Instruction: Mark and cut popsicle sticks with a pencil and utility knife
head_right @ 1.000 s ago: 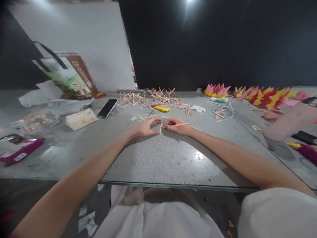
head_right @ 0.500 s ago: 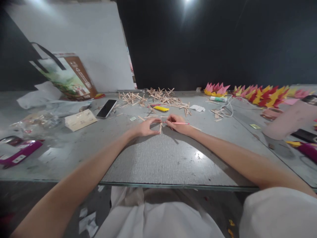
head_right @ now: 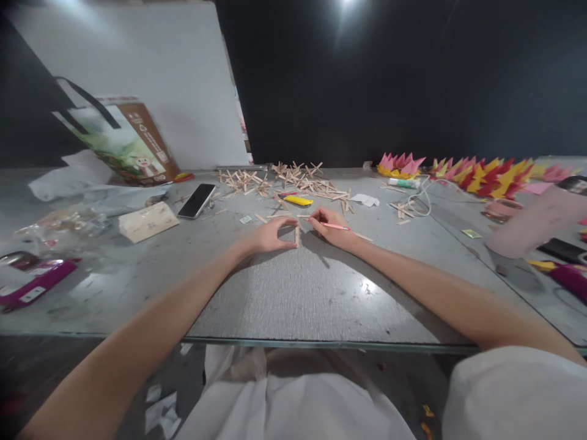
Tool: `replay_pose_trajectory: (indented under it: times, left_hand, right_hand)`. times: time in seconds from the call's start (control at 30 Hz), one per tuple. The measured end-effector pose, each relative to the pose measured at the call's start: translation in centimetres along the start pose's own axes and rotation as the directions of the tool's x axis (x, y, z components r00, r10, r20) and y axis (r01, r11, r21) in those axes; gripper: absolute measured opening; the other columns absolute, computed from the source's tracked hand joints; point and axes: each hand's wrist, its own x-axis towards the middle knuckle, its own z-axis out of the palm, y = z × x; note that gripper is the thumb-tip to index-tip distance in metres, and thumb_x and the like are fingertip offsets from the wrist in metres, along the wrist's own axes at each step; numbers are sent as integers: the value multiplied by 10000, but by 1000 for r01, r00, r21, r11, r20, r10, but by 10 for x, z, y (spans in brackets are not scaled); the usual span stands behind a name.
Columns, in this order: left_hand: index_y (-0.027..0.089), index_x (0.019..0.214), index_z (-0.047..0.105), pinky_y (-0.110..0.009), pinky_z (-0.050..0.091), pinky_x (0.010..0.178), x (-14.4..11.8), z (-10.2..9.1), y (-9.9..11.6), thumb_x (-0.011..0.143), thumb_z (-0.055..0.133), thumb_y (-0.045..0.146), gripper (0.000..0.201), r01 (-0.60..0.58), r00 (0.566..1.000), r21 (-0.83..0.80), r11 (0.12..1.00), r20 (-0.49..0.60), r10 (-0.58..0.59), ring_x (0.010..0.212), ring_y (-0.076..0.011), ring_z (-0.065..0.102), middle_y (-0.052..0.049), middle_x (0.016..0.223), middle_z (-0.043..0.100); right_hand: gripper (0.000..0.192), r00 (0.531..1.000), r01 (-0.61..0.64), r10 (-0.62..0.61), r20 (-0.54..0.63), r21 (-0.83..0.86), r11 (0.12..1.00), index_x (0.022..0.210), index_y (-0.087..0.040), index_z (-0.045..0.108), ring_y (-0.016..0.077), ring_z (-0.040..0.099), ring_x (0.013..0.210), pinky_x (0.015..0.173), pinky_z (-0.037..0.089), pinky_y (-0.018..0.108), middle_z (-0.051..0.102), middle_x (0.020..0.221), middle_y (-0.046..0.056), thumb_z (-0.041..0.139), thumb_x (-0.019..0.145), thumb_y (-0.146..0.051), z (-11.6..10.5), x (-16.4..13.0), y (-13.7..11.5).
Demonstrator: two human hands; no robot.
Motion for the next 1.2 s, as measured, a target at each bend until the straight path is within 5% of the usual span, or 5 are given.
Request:
replay_pose_trajectory:
  times: [0.43, 0.73, 1.07, 1.2]
  left_hand:
    - [181, 1241, 721, -413, 548, 1062, 1, 3, -2, 915, 611, 84, 358, 25, 981, 122, 992, -192, -1, 1079, -248, 748, -81, 1080, 815]
    - [212, 1082, 799, -484, 469, 1143, 1, 4, -3, 996, 673, 219, 153, -118, 981, 312, 943, -109, 159, 1221, -301, 662, -110, 1157, 788]
    - [191, 936, 761, -465, 485, 1092, 2, 4, 1, 971, 675, 195, 93, -106, 984, 342, 934, -100, 148, 1138, -297, 667, -101, 1039, 777]
    - [208, 973, 756, -463, 480, 1102, 2, 4, 2, 972, 665, 177, 97, -81, 980, 330, 941, -144, 135, 1160, -291, 664, -87, 1072, 787]
  right_hand:
    - [305, 1000, 6, -7, -8, -51, 999, 947, -211, 650, 155, 582, 576, 550, 415, 279, 675, 727, 7, 646, 953, -516, 2, 2, 1]
    - [358, 992, 125, -119, 42, -194, 973, 1072, -206, 728, 178, 622, 653, 604, 431, 276, 721, 779, 27, 595, 1003, -532, -1, 5, 14]
    - [391, 976, 219, -206, 74, -268, 938, 1314, -184, 698, 252, 753, 882, 829, 589, 366, 811, 1078, 109, 648, 952, -323, 2, 5, 17]
    - [501, 959, 281, -255, 121, -312, 908, 1414, -212, 680, 277, 760, 1123, 1001, 588, 404, 793, 1274, 112, 597, 922, -165, 5, 7, 22]
